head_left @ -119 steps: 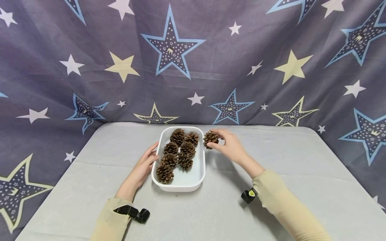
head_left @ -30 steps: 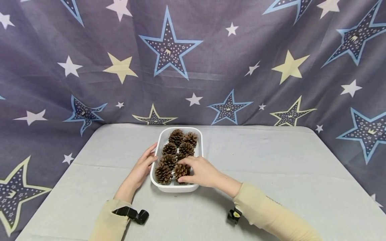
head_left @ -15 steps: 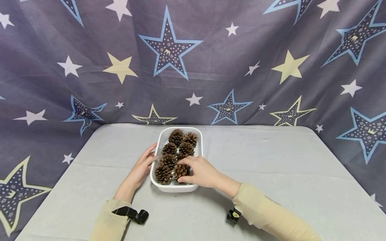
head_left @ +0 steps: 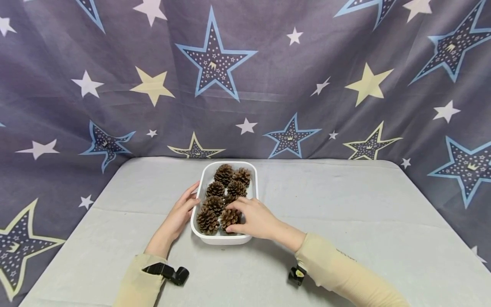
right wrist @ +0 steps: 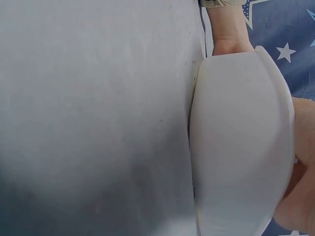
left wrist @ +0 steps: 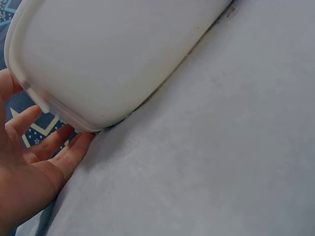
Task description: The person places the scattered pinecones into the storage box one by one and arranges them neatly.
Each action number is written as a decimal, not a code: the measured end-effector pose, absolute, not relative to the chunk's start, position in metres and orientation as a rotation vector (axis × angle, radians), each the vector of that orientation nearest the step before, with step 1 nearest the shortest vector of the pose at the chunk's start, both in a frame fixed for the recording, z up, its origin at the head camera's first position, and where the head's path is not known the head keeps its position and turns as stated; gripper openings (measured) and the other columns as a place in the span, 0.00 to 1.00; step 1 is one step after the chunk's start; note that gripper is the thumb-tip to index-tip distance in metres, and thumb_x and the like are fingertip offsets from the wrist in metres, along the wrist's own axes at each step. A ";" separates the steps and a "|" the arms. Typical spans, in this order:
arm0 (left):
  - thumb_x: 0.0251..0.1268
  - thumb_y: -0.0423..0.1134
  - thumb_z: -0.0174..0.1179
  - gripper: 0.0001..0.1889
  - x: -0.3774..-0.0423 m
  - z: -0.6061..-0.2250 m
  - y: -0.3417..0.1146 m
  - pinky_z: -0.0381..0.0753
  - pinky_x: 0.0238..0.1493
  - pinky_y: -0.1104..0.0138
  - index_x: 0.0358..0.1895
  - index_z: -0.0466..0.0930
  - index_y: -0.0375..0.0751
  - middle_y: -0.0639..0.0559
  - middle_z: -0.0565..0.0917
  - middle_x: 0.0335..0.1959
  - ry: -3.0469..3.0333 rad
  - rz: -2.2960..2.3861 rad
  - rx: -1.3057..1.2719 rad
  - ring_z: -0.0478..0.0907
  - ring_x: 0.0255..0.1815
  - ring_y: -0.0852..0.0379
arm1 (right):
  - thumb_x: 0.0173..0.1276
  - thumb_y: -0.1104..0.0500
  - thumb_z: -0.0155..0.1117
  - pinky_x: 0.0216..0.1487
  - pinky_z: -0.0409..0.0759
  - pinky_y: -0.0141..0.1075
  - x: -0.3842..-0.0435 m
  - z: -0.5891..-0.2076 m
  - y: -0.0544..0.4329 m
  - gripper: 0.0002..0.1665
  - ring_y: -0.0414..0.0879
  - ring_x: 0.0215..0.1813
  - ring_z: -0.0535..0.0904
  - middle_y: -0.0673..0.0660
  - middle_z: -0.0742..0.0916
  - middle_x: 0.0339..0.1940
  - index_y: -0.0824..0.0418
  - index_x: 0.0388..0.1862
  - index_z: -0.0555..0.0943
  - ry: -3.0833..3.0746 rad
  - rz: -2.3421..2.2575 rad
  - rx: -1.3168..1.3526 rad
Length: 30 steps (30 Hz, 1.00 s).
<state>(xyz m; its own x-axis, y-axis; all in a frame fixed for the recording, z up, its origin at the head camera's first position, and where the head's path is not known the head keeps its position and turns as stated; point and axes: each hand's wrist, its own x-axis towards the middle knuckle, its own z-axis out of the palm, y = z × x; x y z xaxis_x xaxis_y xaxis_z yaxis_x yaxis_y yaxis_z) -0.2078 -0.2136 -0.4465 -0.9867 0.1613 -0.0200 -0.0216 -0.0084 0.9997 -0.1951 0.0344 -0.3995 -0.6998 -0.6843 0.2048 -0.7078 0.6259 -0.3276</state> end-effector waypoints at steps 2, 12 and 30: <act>0.67 0.37 0.44 0.30 -0.208 -0.446 -0.213 0.70 0.52 0.72 0.71 0.48 0.54 0.38 0.60 0.64 2.120 2.132 0.147 0.66 0.57 0.54 | 0.53 0.38 0.63 0.52 0.70 0.40 -0.195 -0.399 0.034 0.33 0.42 0.49 0.75 0.50 0.81 0.50 0.54 0.55 0.75 -2.778 0.591 1.187; 0.68 0.37 0.44 0.30 -0.210 -0.447 -0.212 0.69 0.51 0.74 0.71 0.48 0.55 0.39 0.60 0.65 2.112 2.139 0.140 0.60 0.61 0.46 | 0.53 0.38 0.63 0.50 0.69 0.37 -0.195 -0.398 0.033 0.33 0.41 0.48 0.76 0.50 0.81 0.49 0.54 0.54 0.76 -2.794 0.535 1.176; 0.67 0.37 0.44 0.30 -0.208 -0.446 -0.213 0.69 0.52 0.75 0.71 0.48 0.54 0.39 0.60 0.65 2.119 2.125 0.129 0.60 0.63 0.45 | 0.52 0.39 0.65 0.47 0.70 0.37 -0.195 -0.400 0.031 0.33 0.41 0.43 0.75 0.50 0.82 0.47 0.54 0.53 0.77 -2.801 0.533 1.167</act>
